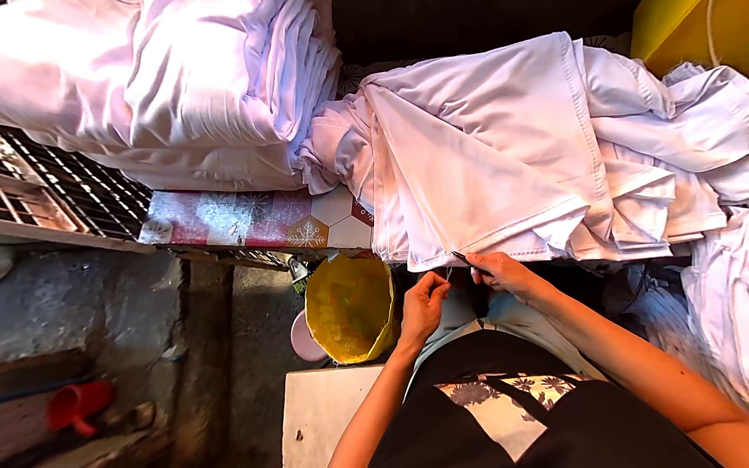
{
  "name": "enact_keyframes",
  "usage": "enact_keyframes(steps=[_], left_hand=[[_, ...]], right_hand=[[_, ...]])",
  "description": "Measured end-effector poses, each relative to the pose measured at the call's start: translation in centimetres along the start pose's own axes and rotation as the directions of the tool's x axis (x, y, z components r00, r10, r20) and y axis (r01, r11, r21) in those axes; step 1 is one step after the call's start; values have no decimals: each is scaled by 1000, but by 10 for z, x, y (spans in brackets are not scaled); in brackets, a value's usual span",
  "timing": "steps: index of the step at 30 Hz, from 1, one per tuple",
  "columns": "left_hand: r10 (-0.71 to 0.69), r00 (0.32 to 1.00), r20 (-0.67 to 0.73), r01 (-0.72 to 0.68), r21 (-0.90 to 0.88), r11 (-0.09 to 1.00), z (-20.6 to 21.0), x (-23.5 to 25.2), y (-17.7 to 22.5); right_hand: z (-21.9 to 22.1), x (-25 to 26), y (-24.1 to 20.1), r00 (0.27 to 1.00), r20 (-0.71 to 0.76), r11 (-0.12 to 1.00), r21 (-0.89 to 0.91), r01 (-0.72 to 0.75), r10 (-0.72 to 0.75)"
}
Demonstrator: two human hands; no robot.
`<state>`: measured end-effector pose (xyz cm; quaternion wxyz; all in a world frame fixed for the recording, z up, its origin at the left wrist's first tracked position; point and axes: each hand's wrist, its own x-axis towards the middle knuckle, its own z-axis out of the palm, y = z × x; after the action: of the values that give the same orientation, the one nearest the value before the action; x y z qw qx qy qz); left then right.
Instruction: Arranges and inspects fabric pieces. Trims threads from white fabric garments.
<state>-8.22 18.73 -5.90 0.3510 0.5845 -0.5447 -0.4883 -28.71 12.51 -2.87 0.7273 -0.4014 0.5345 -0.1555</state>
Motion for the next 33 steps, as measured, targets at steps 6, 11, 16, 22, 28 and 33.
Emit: enact_keyframes(steps=[6,11,16,22,28,33], left_hand=[[-45,998,-42,44,-13,999,-29,-17,-5],[9,1000,7,-9,-11,1000,-24,-21,-1],[25,1000,14,-24,-29,999,-21,-24,-4],[-399,911,-106,345,728,593,-71,-25,15],[418,904,-91,-281,610,741,-35,18,5],[402,907,-121,-317,433,844,17,52,-5]], right_hand=[[-3,8,2,975,180,984,95,-150,131],[0,15,9,959,219,936,264,-233,177],[6,17,10,961,144,913,307,-269,235],[-9,-2,3,992,49,979,161,-124,117],[-15,-1,6,994,-35,962,259,-91,104],[-13,-6,10,996,-22,960,267,-80,89]])
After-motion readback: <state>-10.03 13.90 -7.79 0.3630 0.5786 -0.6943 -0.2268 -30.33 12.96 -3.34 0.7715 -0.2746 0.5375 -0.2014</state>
